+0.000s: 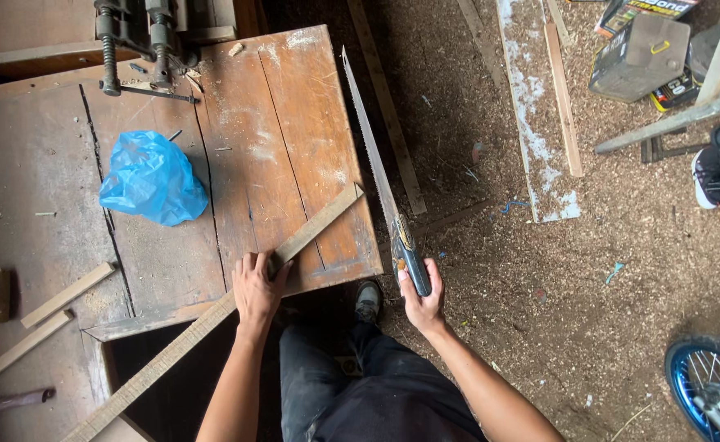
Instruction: The person measures and marks a wooden plank using a set square and marker, then saws the plank with a hand saw. The person handles the plank, set square, marker, and saw throughout the process.
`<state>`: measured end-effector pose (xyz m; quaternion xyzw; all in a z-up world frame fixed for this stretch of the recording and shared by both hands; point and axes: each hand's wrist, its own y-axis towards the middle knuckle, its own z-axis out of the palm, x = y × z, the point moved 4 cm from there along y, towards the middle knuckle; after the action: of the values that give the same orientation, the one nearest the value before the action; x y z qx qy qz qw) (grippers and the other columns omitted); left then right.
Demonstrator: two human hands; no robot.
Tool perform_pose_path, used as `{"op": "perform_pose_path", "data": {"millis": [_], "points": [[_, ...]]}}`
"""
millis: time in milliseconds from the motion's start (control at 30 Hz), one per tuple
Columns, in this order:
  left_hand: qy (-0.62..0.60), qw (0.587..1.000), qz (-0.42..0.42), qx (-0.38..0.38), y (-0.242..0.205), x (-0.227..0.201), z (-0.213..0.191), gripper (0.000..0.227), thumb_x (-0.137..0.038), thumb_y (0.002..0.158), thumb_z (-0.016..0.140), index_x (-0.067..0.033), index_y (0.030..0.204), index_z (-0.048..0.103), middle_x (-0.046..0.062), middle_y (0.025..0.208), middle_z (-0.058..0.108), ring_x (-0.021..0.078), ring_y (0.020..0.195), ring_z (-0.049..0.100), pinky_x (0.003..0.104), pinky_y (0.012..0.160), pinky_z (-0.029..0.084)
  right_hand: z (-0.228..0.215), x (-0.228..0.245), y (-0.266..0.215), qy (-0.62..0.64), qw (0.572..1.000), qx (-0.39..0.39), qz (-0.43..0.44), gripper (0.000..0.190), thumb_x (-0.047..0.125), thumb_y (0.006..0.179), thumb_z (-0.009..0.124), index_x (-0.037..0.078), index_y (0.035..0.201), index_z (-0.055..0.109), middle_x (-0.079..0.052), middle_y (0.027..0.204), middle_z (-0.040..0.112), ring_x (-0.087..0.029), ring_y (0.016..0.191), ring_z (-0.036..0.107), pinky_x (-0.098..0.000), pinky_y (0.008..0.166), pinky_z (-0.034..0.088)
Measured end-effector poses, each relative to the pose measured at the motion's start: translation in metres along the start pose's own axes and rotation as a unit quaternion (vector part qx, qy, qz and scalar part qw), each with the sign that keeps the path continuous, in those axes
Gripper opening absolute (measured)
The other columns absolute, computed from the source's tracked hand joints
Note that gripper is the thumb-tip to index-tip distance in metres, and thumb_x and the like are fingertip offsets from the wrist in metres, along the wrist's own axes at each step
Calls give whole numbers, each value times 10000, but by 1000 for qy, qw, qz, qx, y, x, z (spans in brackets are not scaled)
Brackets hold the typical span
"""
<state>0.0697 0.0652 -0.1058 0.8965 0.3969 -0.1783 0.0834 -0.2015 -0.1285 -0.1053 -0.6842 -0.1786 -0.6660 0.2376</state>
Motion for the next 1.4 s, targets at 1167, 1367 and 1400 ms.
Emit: {"op": "perform_pose_path", "data": {"millis": [1167,1367,1400], "points": [[97,971,-192,-107,123,-2,3,500,-585,730,810,-114,868,713,82,860,639,312,853,633,431,689,511,39,3,274,-15,986,163,-34,173,49,968,683,50,1057,534,41,845,536,-17,672,503,-190,577,450],[125,942,-267,-163,146,-17,6,502,-536,790,817,-103,1037,761,98,967,671,324,917,627,436,800,504,20,16,333,-7,977,210,-41,150,47,977,674,52,1034,535,27,838,548,-18,636,512,-190,539,447],[122,938,-276,-171,145,-15,6,498,-520,799,815,-102,1066,765,100,1003,682,329,941,625,441,838,499,20,17,336,-7,977,211,-33,151,47,974,674,51,1036,536,24,835,548,-19,634,513,-192,536,446]]}}
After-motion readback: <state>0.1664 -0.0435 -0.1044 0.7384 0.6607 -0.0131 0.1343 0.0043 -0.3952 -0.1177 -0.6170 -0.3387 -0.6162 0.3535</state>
